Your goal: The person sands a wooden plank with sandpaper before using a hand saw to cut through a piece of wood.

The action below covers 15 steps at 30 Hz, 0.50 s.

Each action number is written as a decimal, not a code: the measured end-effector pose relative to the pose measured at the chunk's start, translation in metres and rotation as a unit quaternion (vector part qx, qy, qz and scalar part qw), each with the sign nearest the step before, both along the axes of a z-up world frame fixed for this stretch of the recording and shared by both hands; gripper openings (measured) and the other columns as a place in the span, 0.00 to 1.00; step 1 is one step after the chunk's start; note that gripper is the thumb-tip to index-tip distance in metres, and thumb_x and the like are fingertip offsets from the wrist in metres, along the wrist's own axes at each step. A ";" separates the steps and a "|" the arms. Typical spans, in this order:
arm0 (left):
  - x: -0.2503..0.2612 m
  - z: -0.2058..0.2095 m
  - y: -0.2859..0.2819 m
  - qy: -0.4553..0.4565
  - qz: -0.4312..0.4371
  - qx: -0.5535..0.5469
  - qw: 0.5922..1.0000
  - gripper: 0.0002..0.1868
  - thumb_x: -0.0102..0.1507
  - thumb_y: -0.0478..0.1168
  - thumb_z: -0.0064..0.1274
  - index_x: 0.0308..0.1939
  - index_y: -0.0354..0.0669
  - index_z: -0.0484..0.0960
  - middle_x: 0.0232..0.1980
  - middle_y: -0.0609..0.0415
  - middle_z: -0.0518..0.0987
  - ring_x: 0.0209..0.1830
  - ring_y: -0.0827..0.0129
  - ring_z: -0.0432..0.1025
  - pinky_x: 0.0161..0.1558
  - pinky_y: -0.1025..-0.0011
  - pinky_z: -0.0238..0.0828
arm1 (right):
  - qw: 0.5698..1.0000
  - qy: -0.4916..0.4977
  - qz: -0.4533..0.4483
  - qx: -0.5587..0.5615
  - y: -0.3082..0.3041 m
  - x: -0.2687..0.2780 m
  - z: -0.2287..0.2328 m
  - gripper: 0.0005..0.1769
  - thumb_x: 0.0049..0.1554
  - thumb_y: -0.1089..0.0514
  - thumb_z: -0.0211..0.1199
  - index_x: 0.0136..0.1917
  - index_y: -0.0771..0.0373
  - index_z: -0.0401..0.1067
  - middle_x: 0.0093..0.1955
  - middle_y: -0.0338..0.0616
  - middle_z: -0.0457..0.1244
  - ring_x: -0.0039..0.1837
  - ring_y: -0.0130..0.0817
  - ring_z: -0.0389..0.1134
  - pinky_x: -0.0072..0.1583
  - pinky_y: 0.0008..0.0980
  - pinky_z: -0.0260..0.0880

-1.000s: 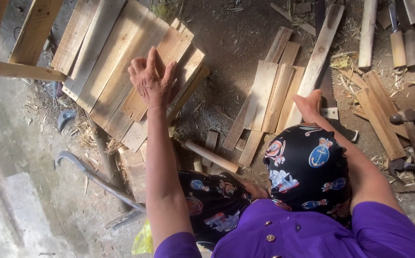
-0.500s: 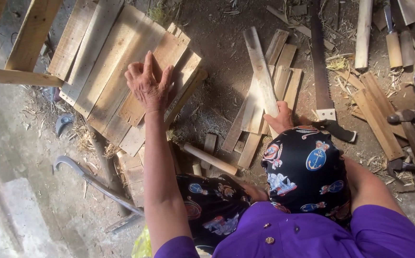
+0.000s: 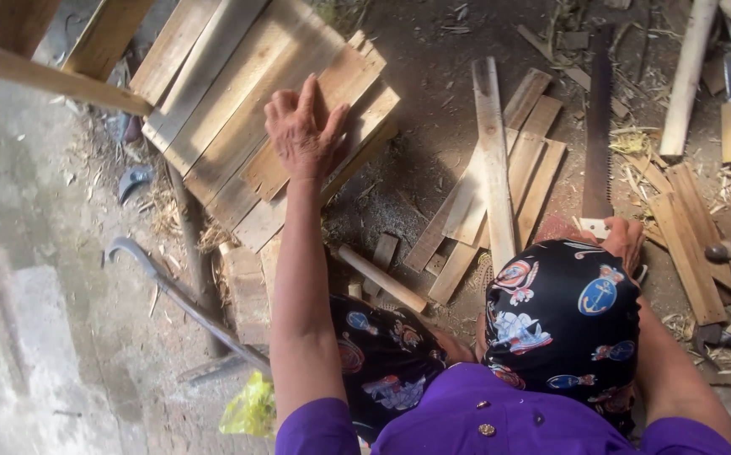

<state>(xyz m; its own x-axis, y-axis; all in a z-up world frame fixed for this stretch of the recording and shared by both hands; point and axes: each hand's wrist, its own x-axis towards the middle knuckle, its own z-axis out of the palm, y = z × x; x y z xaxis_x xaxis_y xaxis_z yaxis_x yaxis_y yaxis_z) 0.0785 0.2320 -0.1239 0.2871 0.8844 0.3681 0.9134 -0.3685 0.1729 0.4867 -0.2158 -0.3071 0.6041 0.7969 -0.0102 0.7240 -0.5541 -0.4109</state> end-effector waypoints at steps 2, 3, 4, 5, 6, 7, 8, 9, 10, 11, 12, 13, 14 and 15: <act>-0.003 -0.004 -0.002 0.004 0.003 0.002 1.000 0.39 0.63 0.80 0.42 0.67 0.65 0.73 0.48 0.55 0.67 0.47 0.64 0.61 0.45 0.61 0.66 | 1.000 0.008 -0.014 0.013 0.009 -0.022 0.036 0.24 0.55 0.58 0.71 0.60 0.73 0.69 0.56 0.64 0.56 0.56 0.60 0.60 0.58 0.53 0.63; 0.000 -0.005 0.002 0.005 -0.005 0.008 1.000 0.39 0.63 0.79 0.42 0.68 0.64 0.72 0.49 0.54 0.67 0.48 0.64 0.62 0.45 0.62 0.66 | 0.999 0.012 -0.040 0.030 0.016 -0.031 0.054 0.27 0.55 0.57 0.72 0.62 0.74 0.69 0.57 0.64 0.57 0.56 0.60 0.62 0.58 0.52 0.64; 0.001 -0.006 0.002 0.003 -0.001 0.010 1.000 0.39 0.63 0.79 0.42 0.68 0.64 0.72 0.49 0.54 0.67 0.48 0.64 0.62 0.45 0.62 0.66 | 0.999 0.011 -0.035 0.032 0.016 -0.031 0.063 0.27 0.55 0.57 0.72 0.62 0.74 0.69 0.57 0.64 0.57 0.56 0.60 0.62 0.58 0.52 0.64; -0.001 -0.007 0.001 0.001 -0.010 0.012 1.000 0.48 0.56 0.86 0.40 0.69 0.63 0.70 0.50 0.54 0.67 0.49 0.63 0.61 0.48 0.60 0.65 | 0.999 0.017 -0.029 0.036 0.018 -0.040 0.074 0.27 0.55 0.57 0.72 0.62 0.74 0.69 0.57 0.64 0.58 0.56 0.60 0.62 0.58 0.51 0.64; -0.002 -0.009 0.000 -0.001 -0.020 0.013 1.000 0.58 0.50 0.93 0.37 0.71 0.63 0.68 0.51 0.54 0.66 0.51 0.61 0.60 0.50 0.58 0.64 | 0.999 0.023 -0.024 0.039 0.025 -0.053 0.087 0.27 0.55 0.58 0.71 0.63 0.74 0.69 0.57 0.64 0.58 0.56 0.59 0.62 0.58 0.51 0.64; -0.002 -0.012 0.002 -0.002 -0.016 0.016 1.000 0.58 0.50 0.93 0.37 0.71 0.63 0.68 0.51 0.54 0.66 0.51 0.61 0.60 0.50 0.58 0.64 | 0.999 0.027 -0.019 0.043 0.022 -0.054 0.086 0.27 0.56 0.58 0.71 0.63 0.74 0.69 0.57 0.63 0.58 0.56 0.59 0.62 0.58 0.50 0.65; -0.002 -0.015 0.004 0.002 -0.020 0.005 1.000 0.54 0.53 0.90 0.39 0.70 0.62 0.68 0.52 0.53 0.66 0.51 0.61 0.60 0.52 0.57 0.62 | 0.998 0.032 -0.015 0.047 0.019 -0.055 0.086 0.27 0.56 0.59 0.71 0.63 0.74 0.69 0.57 0.63 0.58 0.56 0.59 0.63 0.58 0.50 0.65; -0.002 -0.018 0.005 0.006 -0.025 -0.006 1.000 0.50 0.56 0.88 0.41 0.69 0.62 0.68 0.53 0.52 0.65 0.52 0.60 0.60 0.54 0.56 0.60 | 0.998 0.037 -0.011 0.051 0.015 -0.057 0.086 0.27 0.56 0.59 0.71 0.64 0.74 0.69 0.57 0.63 0.59 0.56 0.58 0.63 0.58 0.50 0.65; -0.002 -0.019 0.006 0.005 -0.021 -0.004 1.000 0.50 0.56 0.88 0.41 0.69 0.62 0.68 0.53 0.52 0.65 0.52 0.60 0.60 0.54 0.56 0.60 | 0.998 0.041 -0.006 0.054 0.006 -0.054 0.078 0.26 0.56 0.60 0.70 0.64 0.75 0.69 0.57 0.63 0.59 0.56 0.58 0.63 0.58 0.49 0.65; -0.001 -0.019 0.008 -0.015 -0.025 -0.001 1.000 0.45 0.56 0.82 0.49 0.65 0.60 0.70 0.50 0.52 0.65 0.50 0.59 0.60 0.54 0.56 0.61 | 0.997 0.046 -0.002 0.058 -0.001 -0.051 0.071 0.26 0.56 0.60 0.70 0.64 0.75 0.69 0.57 0.63 0.59 0.56 0.57 0.63 0.58 0.49 0.65; 0.000 -0.020 0.011 -0.035 -0.030 0.003 0.999 0.40 0.56 0.75 0.57 0.61 0.57 0.71 0.48 0.52 0.64 0.49 0.59 0.60 0.53 0.56 0.61 | 0.997 0.051 0.002 0.062 -0.008 -0.048 0.065 0.26 0.56 0.61 0.70 0.65 0.75 0.69 0.57 0.63 0.59 0.56 0.57 0.63 0.58 0.49 0.65; 0.000 -0.025 0.015 -0.036 -0.027 0.004 0.999 0.40 0.56 0.75 0.57 0.61 0.57 0.71 0.48 0.52 0.64 0.49 0.59 0.60 0.53 0.56 0.61 | 0.996 0.056 0.006 0.065 -0.015 -0.045 0.058 0.26 0.56 0.61 0.70 0.65 0.75 0.68 0.57 0.62 0.59 0.56 0.56 0.63 0.58 0.48 0.65; -0.001 -0.030 0.020 -0.029 -0.018 0.003 0.999 0.41 0.55 0.76 0.60 0.60 0.58 0.72 0.48 0.52 0.65 0.49 0.59 0.60 0.52 0.57 0.62 | 0.996 0.061 0.010 0.067 -0.021 -0.041 0.052 0.26 0.56 0.62 0.70 0.65 0.75 0.68 0.57 0.62 0.60 0.56 0.56 0.64 0.58 0.48 0.66; 0.000 -0.035 0.027 -0.023 -0.010 0.004 1.000 0.42 0.53 0.76 0.62 0.60 0.58 0.72 0.48 0.52 0.66 0.49 0.58 0.61 0.51 0.58 0.63 | 0.995 0.065 0.014 0.071 -0.026 -0.034 0.045 0.27 0.56 0.62 0.69 0.66 0.75 0.68 0.57 0.62 0.60 0.56 0.56 0.64 0.58 0.47 0.66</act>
